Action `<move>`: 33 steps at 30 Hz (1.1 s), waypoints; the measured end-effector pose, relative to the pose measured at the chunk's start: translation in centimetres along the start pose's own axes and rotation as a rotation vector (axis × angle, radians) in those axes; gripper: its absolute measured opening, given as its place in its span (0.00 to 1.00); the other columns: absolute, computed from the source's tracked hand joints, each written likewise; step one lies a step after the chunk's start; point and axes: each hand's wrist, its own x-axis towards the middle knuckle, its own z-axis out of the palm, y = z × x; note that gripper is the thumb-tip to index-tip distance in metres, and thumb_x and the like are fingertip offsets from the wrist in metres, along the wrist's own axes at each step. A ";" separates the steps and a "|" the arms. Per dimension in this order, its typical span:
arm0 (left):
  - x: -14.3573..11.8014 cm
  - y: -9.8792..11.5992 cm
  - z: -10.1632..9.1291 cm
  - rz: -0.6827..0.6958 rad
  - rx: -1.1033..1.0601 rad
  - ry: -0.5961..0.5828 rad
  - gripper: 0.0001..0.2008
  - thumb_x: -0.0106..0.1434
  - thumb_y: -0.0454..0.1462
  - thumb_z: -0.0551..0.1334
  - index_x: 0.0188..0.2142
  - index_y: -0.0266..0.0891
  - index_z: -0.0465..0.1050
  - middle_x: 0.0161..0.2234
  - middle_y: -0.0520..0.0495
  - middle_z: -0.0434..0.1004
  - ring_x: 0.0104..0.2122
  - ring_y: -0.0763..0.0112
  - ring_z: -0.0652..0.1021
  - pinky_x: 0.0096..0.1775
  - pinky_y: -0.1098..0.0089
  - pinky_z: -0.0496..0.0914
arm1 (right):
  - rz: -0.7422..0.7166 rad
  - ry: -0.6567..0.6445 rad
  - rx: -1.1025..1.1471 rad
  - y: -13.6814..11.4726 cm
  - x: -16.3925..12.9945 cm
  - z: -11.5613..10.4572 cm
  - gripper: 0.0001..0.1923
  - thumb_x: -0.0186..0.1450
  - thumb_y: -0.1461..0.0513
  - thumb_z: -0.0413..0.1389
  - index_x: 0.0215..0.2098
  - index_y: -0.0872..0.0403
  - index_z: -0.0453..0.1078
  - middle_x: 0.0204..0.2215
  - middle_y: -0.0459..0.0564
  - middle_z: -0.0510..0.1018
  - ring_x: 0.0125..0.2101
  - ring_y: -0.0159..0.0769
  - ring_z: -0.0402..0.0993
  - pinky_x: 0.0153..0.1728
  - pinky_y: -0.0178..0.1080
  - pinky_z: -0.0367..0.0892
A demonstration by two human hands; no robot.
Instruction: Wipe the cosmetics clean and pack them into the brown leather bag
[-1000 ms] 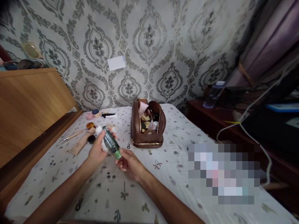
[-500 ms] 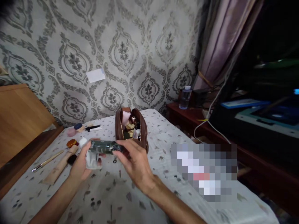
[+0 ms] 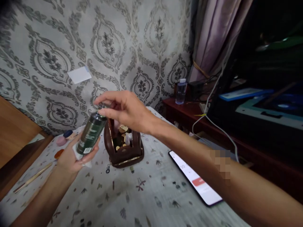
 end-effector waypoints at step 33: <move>-0.7 -12.8 -8.4 -0.056 0.124 0.642 0.27 0.45 0.56 0.71 0.35 0.40 0.67 0.19 0.58 0.68 0.13 0.78 0.65 0.12 0.80 0.54 | -0.049 -0.214 -0.515 10.4 3.3 -2.9 0.09 0.65 0.66 0.56 0.43 0.56 0.75 0.36 0.47 0.79 0.35 0.32 0.71 0.39 0.36 0.63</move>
